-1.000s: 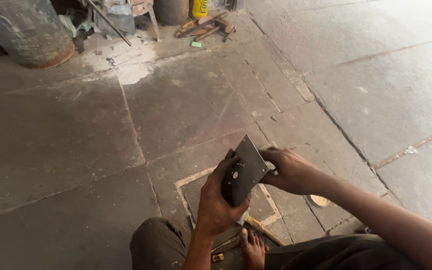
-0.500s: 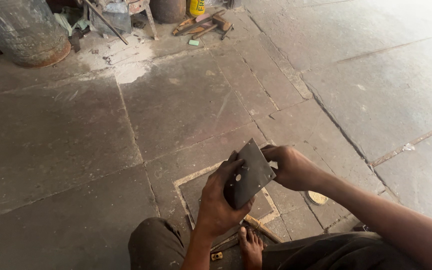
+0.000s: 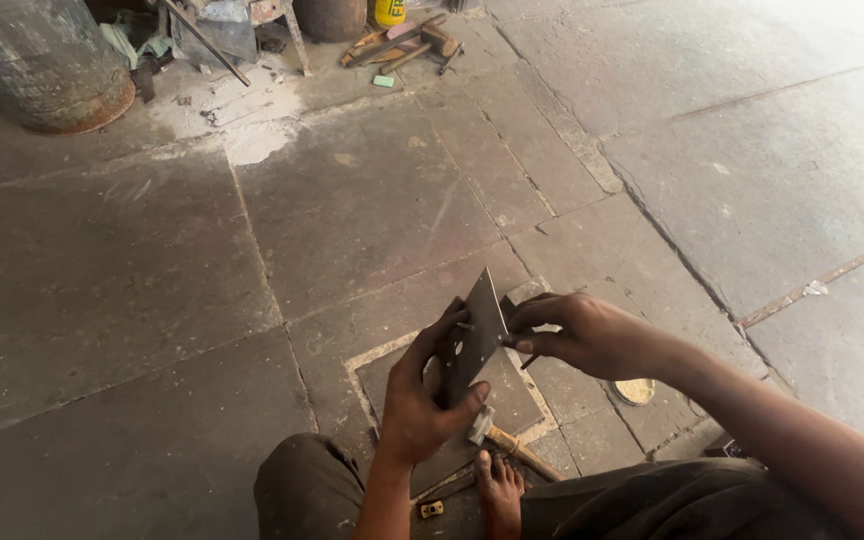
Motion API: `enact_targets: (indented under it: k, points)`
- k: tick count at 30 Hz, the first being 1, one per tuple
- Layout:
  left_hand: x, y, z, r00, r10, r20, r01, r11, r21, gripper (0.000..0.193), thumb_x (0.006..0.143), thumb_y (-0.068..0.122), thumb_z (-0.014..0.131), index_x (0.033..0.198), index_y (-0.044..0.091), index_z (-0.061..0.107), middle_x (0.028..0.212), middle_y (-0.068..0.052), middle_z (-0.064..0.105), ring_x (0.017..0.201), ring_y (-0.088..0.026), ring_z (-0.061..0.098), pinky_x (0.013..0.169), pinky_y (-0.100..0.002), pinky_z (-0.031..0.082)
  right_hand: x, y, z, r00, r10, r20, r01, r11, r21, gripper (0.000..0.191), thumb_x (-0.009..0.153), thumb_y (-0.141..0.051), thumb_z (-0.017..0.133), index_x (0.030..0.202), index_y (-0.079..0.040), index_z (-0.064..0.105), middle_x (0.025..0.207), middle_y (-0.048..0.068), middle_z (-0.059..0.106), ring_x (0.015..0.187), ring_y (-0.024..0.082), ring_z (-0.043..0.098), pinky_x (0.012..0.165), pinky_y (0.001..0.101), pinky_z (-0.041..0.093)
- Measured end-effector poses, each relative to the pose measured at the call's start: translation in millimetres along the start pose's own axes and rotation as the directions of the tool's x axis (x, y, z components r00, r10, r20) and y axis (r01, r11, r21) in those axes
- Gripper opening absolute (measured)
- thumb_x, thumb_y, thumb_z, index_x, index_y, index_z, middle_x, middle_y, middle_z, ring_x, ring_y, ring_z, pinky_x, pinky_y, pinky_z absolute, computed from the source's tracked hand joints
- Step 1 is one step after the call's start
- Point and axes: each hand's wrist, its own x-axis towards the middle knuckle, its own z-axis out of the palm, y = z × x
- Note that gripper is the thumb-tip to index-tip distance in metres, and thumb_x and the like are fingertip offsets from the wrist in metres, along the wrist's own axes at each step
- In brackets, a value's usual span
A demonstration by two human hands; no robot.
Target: The person holds a metal plate and uses a divider tool to mark or measure points across its surface, turning the plate over to work on different areas.
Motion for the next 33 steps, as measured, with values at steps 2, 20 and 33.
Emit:
enact_targets:
  k: [2,20,33]
  points:
    - [-0.2,0.7,0.3,1.000,-0.009,0.028,0.008,1.000,0.009,0.077,0.081,0.005,0.078,0.150,0.001,0.044,0.163,-0.020,0.042,0.145,-0.034,0.051,0.114,-0.045,0.053,0.9,1.1,7.2,0.995,0.079,-0.062,-0.085,0.990,-0.112,0.039,0.087,-0.031,0.072,0.119,-0.009,0.072,0.116,0.006,0.075,0.105,0.020,0.076,0.095,0.0371,0.059]
    - [-3.1,7.4,-0.7,0.997,0.056,-0.044,-0.037,0.935,0.353,0.076,0.072,0.010,0.084,0.142,0.010,0.055,0.156,-0.023,0.050,0.138,-0.035,0.059,0.106,-0.043,0.058,9.5,7.0,26.4,0.972,-0.196,-0.133,0.175,0.972,-0.157,0.051,0.085,-0.028,0.074,0.127,0.000,0.061,0.114,0.016,0.070,0.108,0.027,0.068,0.096,0.0451,0.054]
    - [-5.7,13.7,1.2,0.998,0.057,-0.019,-0.049,0.959,0.279,0.073,0.075,0.007,0.083,0.142,0.014,0.055,0.158,-0.023,0.049,0.140,-0.037,0.058,0.105,-0.045,0.060,11.9,14.8,24.4,0.994,-0.096,-0.042,0.084,0.968,-0.235,0.046,0.084,-0.030,0.074,0.123,-0.006,0.068,0.110,0.012,0.076,0.106,0.026,0.073,0.098,0.0427,0.055]
